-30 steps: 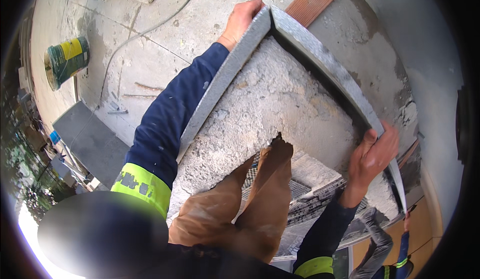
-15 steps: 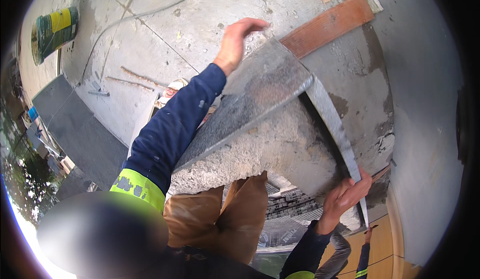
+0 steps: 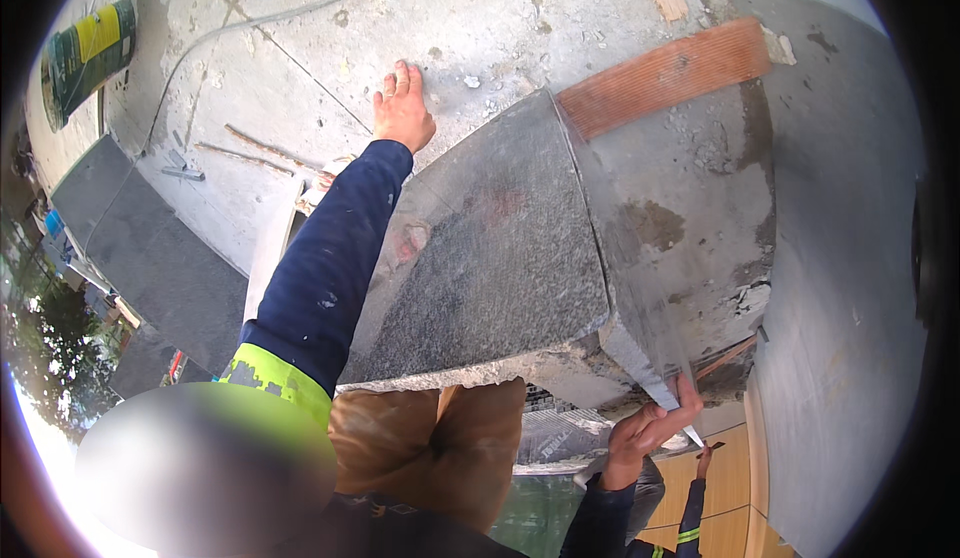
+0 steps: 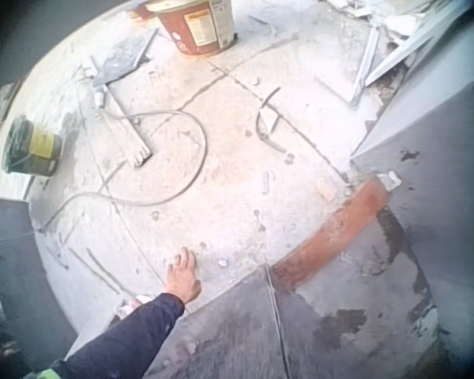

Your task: The person installs a stone tile onto a metal frame over a mesh base. They use a hammer to tap the tile into place, apply sealant from a bottle along the edges, and measure the frame with a tape measure. A second worker is visible nearby.

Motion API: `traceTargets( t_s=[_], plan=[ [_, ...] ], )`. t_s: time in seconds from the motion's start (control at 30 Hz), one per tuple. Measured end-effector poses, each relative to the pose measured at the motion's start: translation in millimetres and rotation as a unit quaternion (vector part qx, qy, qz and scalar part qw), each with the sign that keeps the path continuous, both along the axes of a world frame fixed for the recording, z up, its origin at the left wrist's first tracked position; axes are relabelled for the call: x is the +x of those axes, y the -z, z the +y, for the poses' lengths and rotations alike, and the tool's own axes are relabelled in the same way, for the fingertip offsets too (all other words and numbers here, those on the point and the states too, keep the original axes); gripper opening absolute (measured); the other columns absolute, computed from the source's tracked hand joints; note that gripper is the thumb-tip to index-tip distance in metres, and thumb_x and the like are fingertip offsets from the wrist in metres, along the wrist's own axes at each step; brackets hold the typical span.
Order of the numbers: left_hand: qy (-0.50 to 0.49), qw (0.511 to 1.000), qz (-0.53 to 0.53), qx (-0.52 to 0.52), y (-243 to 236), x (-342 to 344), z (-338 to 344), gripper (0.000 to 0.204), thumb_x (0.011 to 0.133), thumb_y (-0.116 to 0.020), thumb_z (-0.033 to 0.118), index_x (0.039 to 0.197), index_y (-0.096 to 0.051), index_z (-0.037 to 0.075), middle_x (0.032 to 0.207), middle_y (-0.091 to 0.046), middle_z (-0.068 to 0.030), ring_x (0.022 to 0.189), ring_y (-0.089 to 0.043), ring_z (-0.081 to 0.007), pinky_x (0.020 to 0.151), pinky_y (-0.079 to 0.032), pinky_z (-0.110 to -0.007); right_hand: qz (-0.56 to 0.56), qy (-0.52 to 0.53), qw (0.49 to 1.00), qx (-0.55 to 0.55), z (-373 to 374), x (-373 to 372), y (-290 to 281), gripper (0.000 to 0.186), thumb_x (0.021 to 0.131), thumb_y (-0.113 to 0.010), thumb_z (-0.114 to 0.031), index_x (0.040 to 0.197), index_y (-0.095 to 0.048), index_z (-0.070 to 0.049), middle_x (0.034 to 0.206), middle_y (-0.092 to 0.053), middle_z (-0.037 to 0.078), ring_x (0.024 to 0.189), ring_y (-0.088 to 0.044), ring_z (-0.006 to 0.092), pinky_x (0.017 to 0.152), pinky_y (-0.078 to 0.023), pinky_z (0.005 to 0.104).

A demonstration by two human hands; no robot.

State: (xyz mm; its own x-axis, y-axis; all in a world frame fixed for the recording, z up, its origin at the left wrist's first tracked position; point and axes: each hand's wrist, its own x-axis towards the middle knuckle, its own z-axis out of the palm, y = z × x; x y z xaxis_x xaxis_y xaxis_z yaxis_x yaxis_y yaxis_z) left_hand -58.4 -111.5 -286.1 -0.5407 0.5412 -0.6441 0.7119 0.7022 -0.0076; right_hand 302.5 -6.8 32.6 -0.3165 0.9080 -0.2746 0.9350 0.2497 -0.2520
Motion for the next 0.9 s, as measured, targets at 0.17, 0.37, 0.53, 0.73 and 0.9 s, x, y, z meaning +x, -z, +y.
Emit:
traceTargets(
  t_s=[0.17,0.37,0.53,0.73,0.9],
  plan=[
    [0.004,1.000,-0.013,-0.003,-0.7,-3.7,2.7,0.071,0.069,-0.053,0.007,0.134,-0.024,0.002,0.140,-0.022,-0.0204,0.125,-0.030,-0.0359,0.098,-0.031,-0.048,-0.002,0.001,1.000,0.005,1.5,0.7,0.4,0.056,0.094,-0.022,-0.042,0.111,-0.041,0.007,0.101,-0.043,0.020,0.094,-0.045,0.0304,0.083,-0.035,0.0377],
    [0.018,0.999,-0.007,-0.029,-4.2,-5.3,6.0,0.071,0.070,-0.054,0.010,0.134,-0.025,0.002,0.140,-0.022,-0.0195,0.126,-0.030,-0.0348,0.099,-0.029,-0.044,0.016,0.009,1.000,0.008,-2.0,5.6,3.5,0.053,0.094,-0.025,-0.039,0.110,-0.041,0.008,0.101,-0.043,0.020,0.095,-0.043,0.0307,0.083,-0.034,0.0387],
    [0.006,1.000,-0.011,-0.013,-2.6,-5.4,4.3,0.069,0.070,-0.054,0.011,0.133,-0.027,0.002,0.141,-0.022,-0.0184,0.126,-0.030,-0.0342,0.098,-0.030,-0.047,0.003,-0.005,0.999,0.041,-2.4,1.8,4.2,0.054,0.094,-0.025,-0.041,0.108,-0.043,0.007,0.099,-0.044,0.019,0.091,-0.045,0.0301,0.082,-0.034,0.0368],
    [-0.022,0.991,-0.128,-0.041,-26.3,-27.4,22.1,0.055,0.073,-0.055,0.022,0.126,-0.043,0.010,0.135,-0.035,-0.0161,0.118,-0.042,-0.0318,0.096,-0.035,-0.046,-0.015,-0.054,0.993,0.101,-2.4,-0.6,11.1,0.046,0.095,-0.025,-0.036,0.101,-0.047,0.005,0.090,-0.047,0.017,0.083,-0.045,0.0314,0.078,-0.032,0.0362],
    [0.009,0.819,-0.419,0.392,-172.0,-3.3,93.1,0.032,0.088,-0.047,0.017,0.119,-0.051,0.006,0.108,-0.057,-0.0161,0.100,-0.055,-0.0284,0.085,-0.044,-0.030,-0.022,-0.066,0.985,0.158,-6.4,-0.9,13.5,0.041,0.095,-0.028,-0.032,0.098,-0.048,0.004,0.087,-0.047,0.017,0.081,-0.045,0.0315,0.075,-0.031,0.0366]
  ],
)
